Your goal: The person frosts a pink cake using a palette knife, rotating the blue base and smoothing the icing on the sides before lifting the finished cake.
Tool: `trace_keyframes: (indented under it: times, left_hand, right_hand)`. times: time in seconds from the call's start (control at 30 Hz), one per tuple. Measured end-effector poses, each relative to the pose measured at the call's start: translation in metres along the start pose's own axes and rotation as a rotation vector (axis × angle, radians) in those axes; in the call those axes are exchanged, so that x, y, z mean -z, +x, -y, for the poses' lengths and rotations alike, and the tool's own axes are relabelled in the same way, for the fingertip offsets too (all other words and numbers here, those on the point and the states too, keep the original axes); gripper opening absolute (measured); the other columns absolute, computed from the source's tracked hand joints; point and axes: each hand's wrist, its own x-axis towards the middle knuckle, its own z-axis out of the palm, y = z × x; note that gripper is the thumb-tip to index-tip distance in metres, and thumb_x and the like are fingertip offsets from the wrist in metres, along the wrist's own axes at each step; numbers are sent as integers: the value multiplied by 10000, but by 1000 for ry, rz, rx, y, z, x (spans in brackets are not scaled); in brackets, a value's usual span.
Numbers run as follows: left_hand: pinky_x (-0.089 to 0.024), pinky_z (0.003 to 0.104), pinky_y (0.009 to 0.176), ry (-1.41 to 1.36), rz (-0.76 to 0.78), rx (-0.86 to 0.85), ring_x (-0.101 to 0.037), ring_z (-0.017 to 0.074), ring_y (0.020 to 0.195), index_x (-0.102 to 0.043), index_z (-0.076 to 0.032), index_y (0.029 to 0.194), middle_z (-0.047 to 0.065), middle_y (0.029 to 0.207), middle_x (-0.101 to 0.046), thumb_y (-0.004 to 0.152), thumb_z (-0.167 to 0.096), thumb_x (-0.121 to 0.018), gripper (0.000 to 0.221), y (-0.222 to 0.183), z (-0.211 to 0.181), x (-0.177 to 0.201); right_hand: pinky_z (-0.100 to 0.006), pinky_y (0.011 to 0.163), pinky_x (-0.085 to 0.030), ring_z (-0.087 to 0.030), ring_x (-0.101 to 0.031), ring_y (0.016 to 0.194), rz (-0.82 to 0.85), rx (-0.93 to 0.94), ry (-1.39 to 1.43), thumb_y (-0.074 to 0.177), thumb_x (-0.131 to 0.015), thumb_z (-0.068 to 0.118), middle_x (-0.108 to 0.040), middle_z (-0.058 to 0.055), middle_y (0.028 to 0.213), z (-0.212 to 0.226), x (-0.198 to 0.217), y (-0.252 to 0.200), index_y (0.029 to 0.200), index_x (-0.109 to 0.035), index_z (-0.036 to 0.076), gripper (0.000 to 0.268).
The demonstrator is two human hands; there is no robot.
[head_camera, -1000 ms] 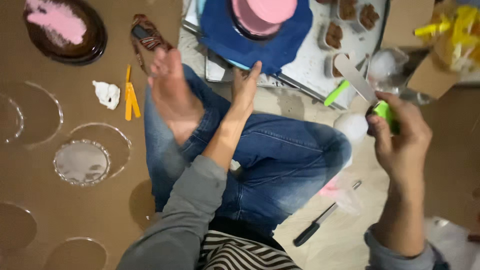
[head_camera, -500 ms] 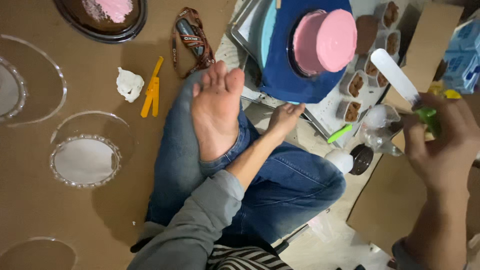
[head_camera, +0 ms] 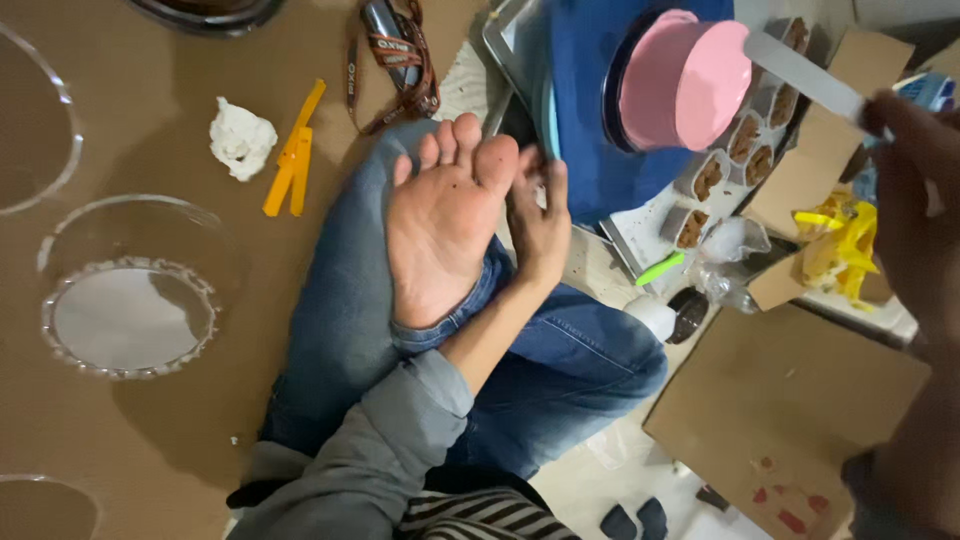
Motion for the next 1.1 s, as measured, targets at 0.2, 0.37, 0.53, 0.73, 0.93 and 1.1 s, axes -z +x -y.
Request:
trace_keyframes:
  times: [0.2, 0.37, 0.53, 0.73, 0.93, 1.1]
  left_hand:
    - [-536, 419, 934, 209, -1, -81, -700, 340, 1026, -602, -60, 1185, 182, 1124, -727, 992, -369, -597, 364, 3, 13, -1]
    - [-531, 400, 1027, 114, -59, -78, -682, 319, 1099, -597, -17, 1202, 191, 1171, -705, 987, -364, -631, 410, 9, 6, -7]
    - [-542, 393, 990, 90, -97, 15, -730, 259, 1016, -707, -20, 1085, 145, 1055, -781, 933, -454, -655, 464, 6, -2, -6]
    - [-552, 328, 873, -34, -35, -66, -630, 176, 881, -598, -67, 1018, 69, 909, -630, 1018, -277, -636, 213, 13, 8, -10]
    - [-462, 412, 1157, 210, -141, -76, -649, 353, 1282, -639, 39, 1282, 239, 1306, -698, 953, -424, -644, 568, 13, 5, -8]
    - [-401, 406, 1217, 251, -164, -147, -586, 372, 1336, -572, 68, 1337, 278, 1356, -642, 974, -416, -642, 609, 12, -1, -6]
  right_hand:
    - [-450, 991, -562, -409, -719, 1169, 67, -39, -152, 1223, -749, -204, -726, -333, 1368, 1, 0, 32, 1505, -852, -103, 316]
    - [-362, 952, -559, -297, -701, 1094, 191, 93, -388, 1247, -835, -67, -714, -166, 1210, -12, -4, 56, 1456, -854, 71, 251]
    - [-149, 1041, -625, -63, -792, 1168, 222, 265, -834, 1245, -798, 182, -784, 22, 1366, 5, -12, 79, 1629, -784, 313, 405]
    - [-126, 978, -560, -23, -759, 1061, 233, 294, -1017, 1264, -802, 398, -780, 131, 1201, 4, -21, 96, 1456, -780, 411, 194]
    - [-125, 991, -523, -1, -720, 1012, 255, 259, -1123, 1186, -757, 465, -752, 213, 1198, -3, -26, 104, 1469, -725, 544, 296]
    - [-122, 877, -555, 2, -741, 889, 282, 251, -1021, 1310, -772, 408, -759, 146, 1081, -10, -29, 111, 1412, -790, 422, 105]
